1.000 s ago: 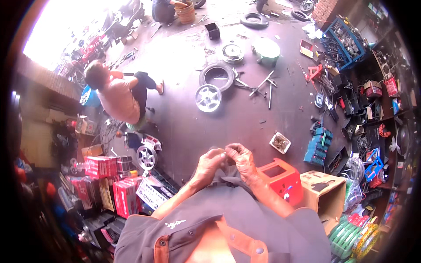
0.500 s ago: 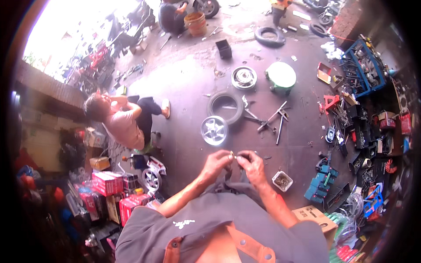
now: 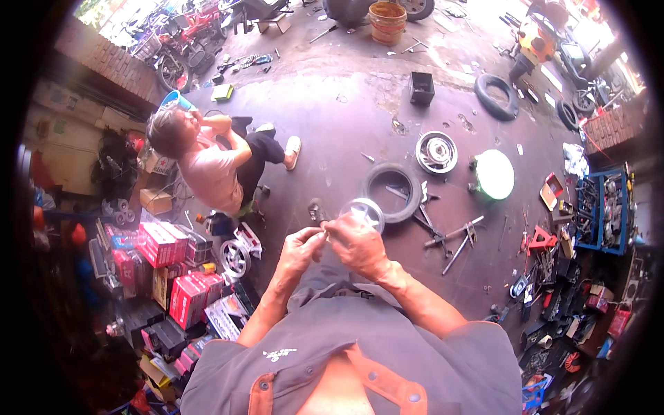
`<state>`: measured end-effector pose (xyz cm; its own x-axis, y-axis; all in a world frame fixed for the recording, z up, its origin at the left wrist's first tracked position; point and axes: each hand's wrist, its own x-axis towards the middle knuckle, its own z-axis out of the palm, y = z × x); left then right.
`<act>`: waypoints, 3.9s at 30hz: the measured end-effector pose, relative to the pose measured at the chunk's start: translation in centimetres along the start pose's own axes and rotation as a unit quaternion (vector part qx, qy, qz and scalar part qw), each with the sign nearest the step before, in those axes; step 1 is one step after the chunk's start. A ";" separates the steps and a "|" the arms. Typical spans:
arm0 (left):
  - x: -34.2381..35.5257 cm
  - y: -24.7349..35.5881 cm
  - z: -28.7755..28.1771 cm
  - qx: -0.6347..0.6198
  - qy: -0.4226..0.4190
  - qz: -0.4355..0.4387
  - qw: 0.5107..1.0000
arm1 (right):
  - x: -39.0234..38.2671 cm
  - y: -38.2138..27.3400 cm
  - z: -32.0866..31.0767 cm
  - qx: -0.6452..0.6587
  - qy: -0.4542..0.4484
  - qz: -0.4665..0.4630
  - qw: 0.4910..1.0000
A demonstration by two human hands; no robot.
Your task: The person cleans a wheel rim with a cloth, uses pliers to pull on a valve stem, and uses a screwdriver to pry at the central hub of a separate wheel assembly.
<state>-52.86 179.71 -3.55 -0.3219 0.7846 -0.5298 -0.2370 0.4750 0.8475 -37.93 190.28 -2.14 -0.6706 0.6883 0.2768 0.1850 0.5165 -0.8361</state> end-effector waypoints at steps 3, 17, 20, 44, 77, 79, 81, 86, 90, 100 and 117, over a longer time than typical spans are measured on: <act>5.8 -0.2 -5.3 -0.087 -0.049 -0.047 0.994 | 5.4 2.8 4.9 0.003 -0.024 -0.063 0.998; 28.7 19.1 -12.7 -0.163 -0.149 -0.048 0.974 | 29.7 9.1 6.5 0.254 0.122 0.278 0.919; 34.1 22.2 -11.6 -0.175 -0.140 -0.045 0.974 | 33.1 12.9 4.0 0.262 0.148 0.328 0.895; 87.1 40.4 -0.9 -0.099 0.126 -0.040 0.986 | 77.1 52.2 -21.3 0.020 0.006 0.333 0.943; 137.0 22.6 12.3 0.142 0.215 -0.113 0.960 | 110.4 133.3 -2.1 -0.194 -0.603 0.298 0.714; 137.0 23.8 12.2 0.145 0.215 -0.127 0.957 | 110.0 133.2 -0.7 -0.213 -0.582 0.340 0.707; 136.8 24.3 12.0 0.141 0.212 -0.147 0.956 | 110.0 133.0 -0.2 -0.207 -0.593 0.344 0.698; 136.8 26.0 12.3 0.077 0.238 -0.163 0.954 | 111.0 133.2 -3.6 -0.190 -0.623 0.306 0.695; 134.8 31.1 12.9 0.016 0.251 -0.160 0.954 | 114.5 125.9 -10.3 -0.058 -0.450 0.417 0.788; 130.5 55.0 14.0 0.003 0.180 -0.093 0.979 | 122.3 86.8 -27.1 0.310 -0.268 0.335 0.848; 111.4 67.4 20.0 -0.193 0.431 0.052 0.880 | 123.1 65.1 -30.6 0.222 -0.425 -0.120 0.869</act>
<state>-86.37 307.12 -4.75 -0.8971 0.1427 -0.4181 -0.4042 0.1171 0.9071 -86.41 324.26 -8.01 -0.9751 -0.1346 0.1765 -0.2027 0.2161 -0.9551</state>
